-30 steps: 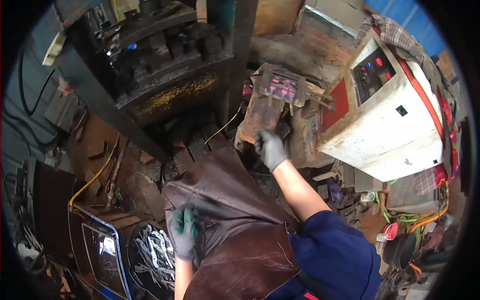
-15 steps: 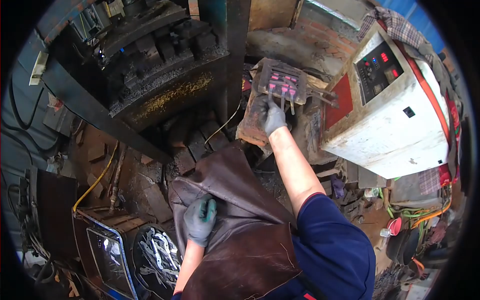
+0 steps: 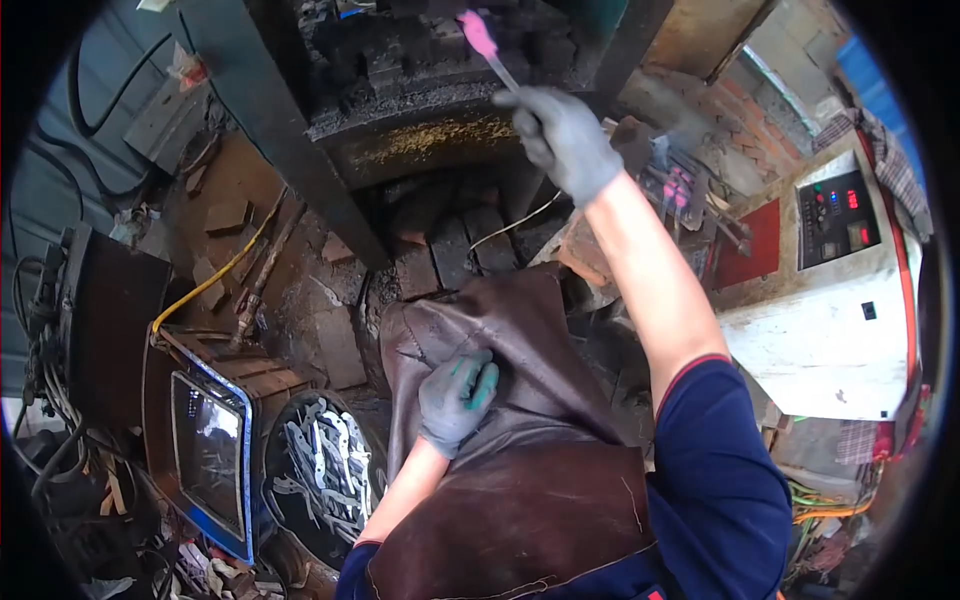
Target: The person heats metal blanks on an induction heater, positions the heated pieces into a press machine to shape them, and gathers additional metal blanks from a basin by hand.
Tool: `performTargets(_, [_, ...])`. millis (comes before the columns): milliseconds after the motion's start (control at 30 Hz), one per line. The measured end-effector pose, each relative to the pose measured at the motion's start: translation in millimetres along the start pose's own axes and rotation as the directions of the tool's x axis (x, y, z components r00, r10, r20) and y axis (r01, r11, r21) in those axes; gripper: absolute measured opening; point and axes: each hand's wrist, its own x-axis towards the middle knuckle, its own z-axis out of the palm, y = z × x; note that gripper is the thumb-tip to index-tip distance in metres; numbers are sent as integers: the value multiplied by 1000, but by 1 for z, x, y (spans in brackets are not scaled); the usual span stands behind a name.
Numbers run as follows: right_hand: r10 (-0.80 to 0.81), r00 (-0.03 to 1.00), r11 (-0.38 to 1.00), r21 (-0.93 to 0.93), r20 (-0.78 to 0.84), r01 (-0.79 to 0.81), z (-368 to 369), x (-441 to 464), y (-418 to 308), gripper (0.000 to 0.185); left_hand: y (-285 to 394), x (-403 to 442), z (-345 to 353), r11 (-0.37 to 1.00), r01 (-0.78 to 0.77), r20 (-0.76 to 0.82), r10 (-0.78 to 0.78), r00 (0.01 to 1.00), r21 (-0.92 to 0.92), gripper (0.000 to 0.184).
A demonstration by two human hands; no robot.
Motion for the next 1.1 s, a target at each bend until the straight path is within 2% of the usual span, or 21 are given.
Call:
performTargets(67, [97,994,995,23,-51,-96,19,41,-3,22,-2,-2,-1,1000,12,-14,-13,1000,-14,14])
performTargets(167, [160,984,987,46,-78,-156,40,73,-10,22,-4,-3,-4,999,25,-27,-26,999,-29,14])
performTargets(300, [156,986,984,92,-63,-150,46,92,-7,17,-5,-2,-6,999,23,-44,-24,999,-38,14])
performTargets(533, [160,985,985,69,-67,-156,49,103,-8,18,-6,-2,-6,999,15,-38,-17,999,-37,14])
performTargets(633, [141,989,987,80,-34,-138,46,101,-7,24,-7,-2,-5,999,15,-10,-16,1000,-33,14])
performTargets(700, [126,992,981,146,-9,-124,39,83,-7,37,-7,-1,-2,998,-28,-58,25,998,-52,14])
performTargets(733, [112,994,981,162,-11,-109,28,74,3,49,-7,0,-2,996,-53,-34,50,998,-76,14])
performTargets(800, [139,990,954,266,7,-136,-1,32,23,48,-6,-2,-3,998,-10,-20,9,1000,-57,13])
performTargets(833, [184,980,936,318,-79,-151,-12,7,36,45,-4,-2,-1,997,23,-10,-24,1000,-79,13])
performTargets(867, [196,977,936,313,-88,-160,-27,-22,51,44,-2,-2,-2,994,62,-3,-63,998,-92,12])
performTargets(900, [237,954,916,370,-186,-155,-39,-48,66,40,-2,-2,-3,993,58,19,-56,998,-105,12])
performTargets(967, [247,941,864,493,-231,-106,-91,-86,114,19,-4,-3,-3,995,10,21,-8,1000,-96,13])
performTargets(1000, [318,884,815,576,-344,-69,-110,-101,128,16,-5,-4,-3,997,-27,16,28,999,-76,13])
performTargets(1033, [440,792,707,707,-424,-14,-140,-106,150,17,-6,-6,-3,999,-19,45,21,999,-44,14])
performTargets(1100, [392,805,668,739,-446,84,-173,-119,159,24,-5,-5,-1,999,-15,47,17,999,-41,14])
